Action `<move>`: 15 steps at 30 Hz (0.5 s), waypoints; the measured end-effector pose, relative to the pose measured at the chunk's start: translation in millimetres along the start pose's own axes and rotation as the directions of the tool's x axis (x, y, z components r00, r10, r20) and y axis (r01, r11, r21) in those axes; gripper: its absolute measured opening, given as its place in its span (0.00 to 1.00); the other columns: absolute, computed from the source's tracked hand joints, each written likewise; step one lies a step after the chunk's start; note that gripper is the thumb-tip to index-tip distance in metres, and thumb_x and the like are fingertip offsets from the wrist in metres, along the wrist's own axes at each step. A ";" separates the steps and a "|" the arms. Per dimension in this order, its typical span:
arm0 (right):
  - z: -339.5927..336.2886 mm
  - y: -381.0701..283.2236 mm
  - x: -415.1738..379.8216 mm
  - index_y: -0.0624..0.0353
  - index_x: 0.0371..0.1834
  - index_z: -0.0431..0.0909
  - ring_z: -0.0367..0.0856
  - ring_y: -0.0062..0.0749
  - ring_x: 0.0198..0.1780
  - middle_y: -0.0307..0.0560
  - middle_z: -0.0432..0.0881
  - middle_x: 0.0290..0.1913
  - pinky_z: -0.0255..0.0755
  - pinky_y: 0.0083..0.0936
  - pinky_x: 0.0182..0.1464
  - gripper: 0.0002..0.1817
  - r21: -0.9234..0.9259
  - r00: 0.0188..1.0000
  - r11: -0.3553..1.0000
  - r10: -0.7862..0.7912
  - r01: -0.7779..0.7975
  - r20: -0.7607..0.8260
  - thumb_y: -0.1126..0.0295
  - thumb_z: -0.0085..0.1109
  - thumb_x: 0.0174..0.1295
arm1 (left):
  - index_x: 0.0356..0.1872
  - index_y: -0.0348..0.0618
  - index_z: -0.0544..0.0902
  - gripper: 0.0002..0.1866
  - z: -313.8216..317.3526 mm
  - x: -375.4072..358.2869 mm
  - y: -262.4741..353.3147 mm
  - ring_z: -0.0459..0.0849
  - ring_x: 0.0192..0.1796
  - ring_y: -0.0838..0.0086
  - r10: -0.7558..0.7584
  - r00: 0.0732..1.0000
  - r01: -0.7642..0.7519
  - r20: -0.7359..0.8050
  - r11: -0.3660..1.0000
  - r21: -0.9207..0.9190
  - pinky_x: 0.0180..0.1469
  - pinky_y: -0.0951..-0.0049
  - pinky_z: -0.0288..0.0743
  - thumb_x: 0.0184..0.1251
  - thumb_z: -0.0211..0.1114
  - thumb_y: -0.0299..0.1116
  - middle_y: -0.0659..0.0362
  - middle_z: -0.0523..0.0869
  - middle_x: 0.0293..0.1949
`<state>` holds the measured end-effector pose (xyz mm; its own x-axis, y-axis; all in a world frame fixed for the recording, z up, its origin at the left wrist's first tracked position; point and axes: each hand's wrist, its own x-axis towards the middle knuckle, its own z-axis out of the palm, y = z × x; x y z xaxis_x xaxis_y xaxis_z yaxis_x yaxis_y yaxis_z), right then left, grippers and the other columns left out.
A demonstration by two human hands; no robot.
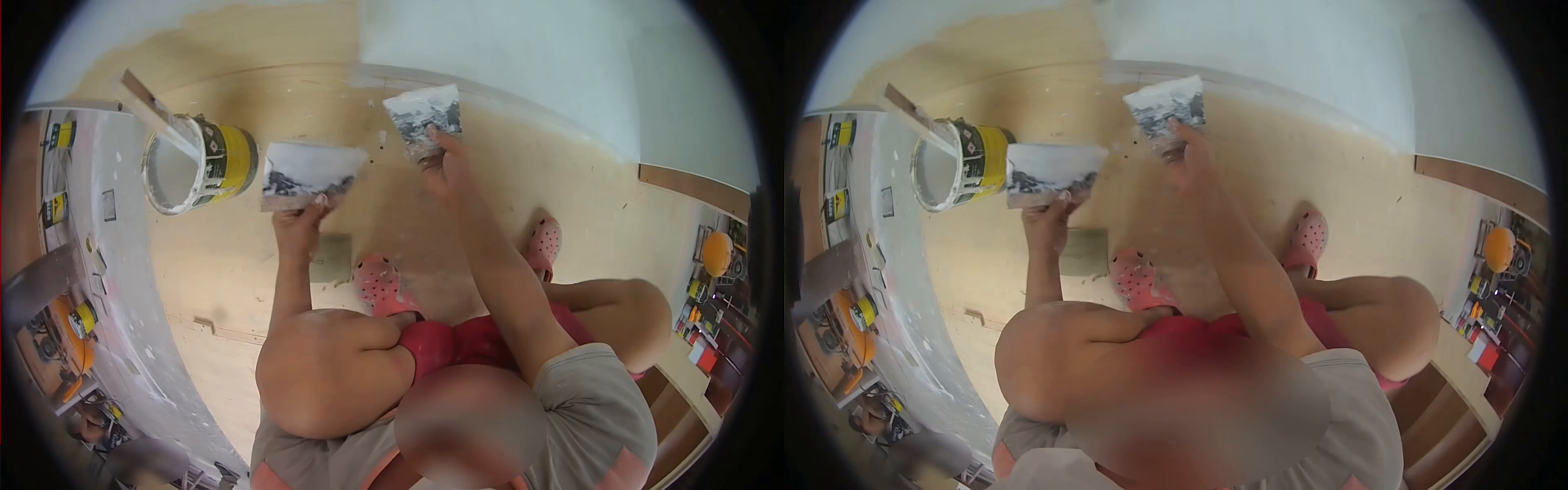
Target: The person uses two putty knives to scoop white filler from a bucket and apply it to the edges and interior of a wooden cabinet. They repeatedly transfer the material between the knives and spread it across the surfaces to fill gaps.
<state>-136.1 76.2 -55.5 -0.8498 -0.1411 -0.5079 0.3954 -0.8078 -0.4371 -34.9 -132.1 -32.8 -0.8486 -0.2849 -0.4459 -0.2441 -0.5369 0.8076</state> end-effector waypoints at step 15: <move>-17.1 3.9 122.0 0.65 0.42 0.63 0.75 0.38 0.41 0.49 0.72 0.40 0.74 0.31 0.42 0.11 0.329 0.913 0.918 -0.074 0.219 -0.402 0.81 0.46 0.55 | 0.48 0.34 0.69 0.21 -26.2 -34.4 -77.4 0.77 0.46 0.59 -0.414 0.828 0.476 0.378 0.875 -0.085 0.44 0.57 0.76 0.49 0.56 0.15 0.49 0.76 0.44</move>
<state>-232.3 65.7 -131.9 -0.6646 0.1610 -0.7297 0.0617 -0.9613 -0.2684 25.4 -101.6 -90.1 -0.7791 0.2865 -0.5576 -0.5778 -0.6732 0.4615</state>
